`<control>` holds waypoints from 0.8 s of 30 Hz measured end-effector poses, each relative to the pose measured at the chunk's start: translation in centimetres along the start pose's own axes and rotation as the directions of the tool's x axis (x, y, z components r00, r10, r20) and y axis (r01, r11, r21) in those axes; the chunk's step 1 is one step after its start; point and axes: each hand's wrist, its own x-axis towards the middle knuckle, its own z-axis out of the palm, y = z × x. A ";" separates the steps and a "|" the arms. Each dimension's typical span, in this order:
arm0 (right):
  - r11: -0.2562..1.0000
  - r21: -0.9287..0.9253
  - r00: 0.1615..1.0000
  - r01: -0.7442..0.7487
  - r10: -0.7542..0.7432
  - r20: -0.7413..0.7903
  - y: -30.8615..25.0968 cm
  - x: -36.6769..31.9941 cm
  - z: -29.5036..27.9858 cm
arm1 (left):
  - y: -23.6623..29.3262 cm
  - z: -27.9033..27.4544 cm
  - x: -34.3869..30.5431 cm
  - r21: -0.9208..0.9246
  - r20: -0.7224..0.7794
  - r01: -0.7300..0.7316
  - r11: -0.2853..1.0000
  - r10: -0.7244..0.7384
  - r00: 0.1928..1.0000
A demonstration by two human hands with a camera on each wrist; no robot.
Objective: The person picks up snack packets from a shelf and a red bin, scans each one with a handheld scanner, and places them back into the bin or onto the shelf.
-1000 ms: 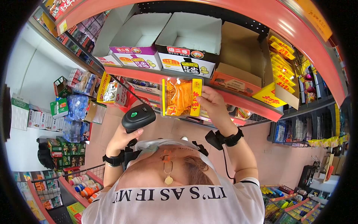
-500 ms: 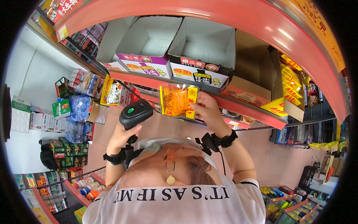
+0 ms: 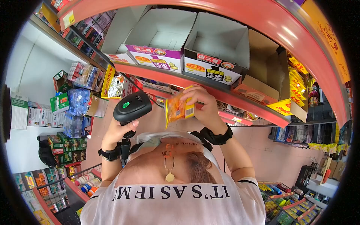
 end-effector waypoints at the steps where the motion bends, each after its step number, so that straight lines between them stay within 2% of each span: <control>1: 0.980 -0.164 0.994 0.109 -0.103 0.044 -0.4 0.3 0.2 | 0.9 0.3 -0.2 0.014 0.023 -0.004 1.000 0.004 1.000; 2: 0.923 -0.316 0.975 0.220 -0.197 0.105 -0.6 0.4 0.4 | 1.4 0.6 -0.4 0.028 0.046 -0.009 1.000 0.007 0.999; 3: 0.925 -0.310 0.975 0.220 -0.195 0.110 -0.6 0.3 0.7 | 1.7 0.7 -0.5 0.026 0.038 -0.005 1.000 0.004 0.999; 5: 0.869 -0.385 0.950 0.311 -0.279 0.136 -0.7 0.4 1.3 | 2.0 0.9 -0.6 0.076 0.120 -0.114 0.990 0.105 0.987; 10: 0.853 -0.390 0.937 0.346 -0.296 0.184 -0.3 0.5 2.3 | 1.9 0.8 -0.7 0.083 0.224 -0.130 0.988 0.108 0.969; 12: 0.829 -0.413 0.925 0.378 -0.313 0.217 -0.4 0.6 2.5 | 1.9 0.6 -0.6 0.108 0.305 -0.088 0.990 0.051 0.951; 15: 0.801 -0.433 0.909 0.414 -0.340 0.239 -0.5 0.9 2.7 | 1.5 0.2 -0.8 0.134 0.322 -0.040 0.990 -0.005 0.947; 17: 0.815 -0.415 0.915 0.404 -0.365 0.173 -0.3 0.8 2.9 | 1.3 0.2 -1.0 0.113 0.282 -0.039 0.993 0.006 0.959; 22: 0.761 -0.484 0.898 0.431 -0.413 0.150 -0.1 0.3 2.9 | 0.5 0.5 -1.7 0.084 0.161 -0.032 0.996 0.018 0.987; 24: 0.746 -0.498 0.891 0.442 -0.428 0.149 0.0 0.0 3.0 | 0.1 0.7 -2.1 0.059 0.144 0.060 0.996 -0.067 0.987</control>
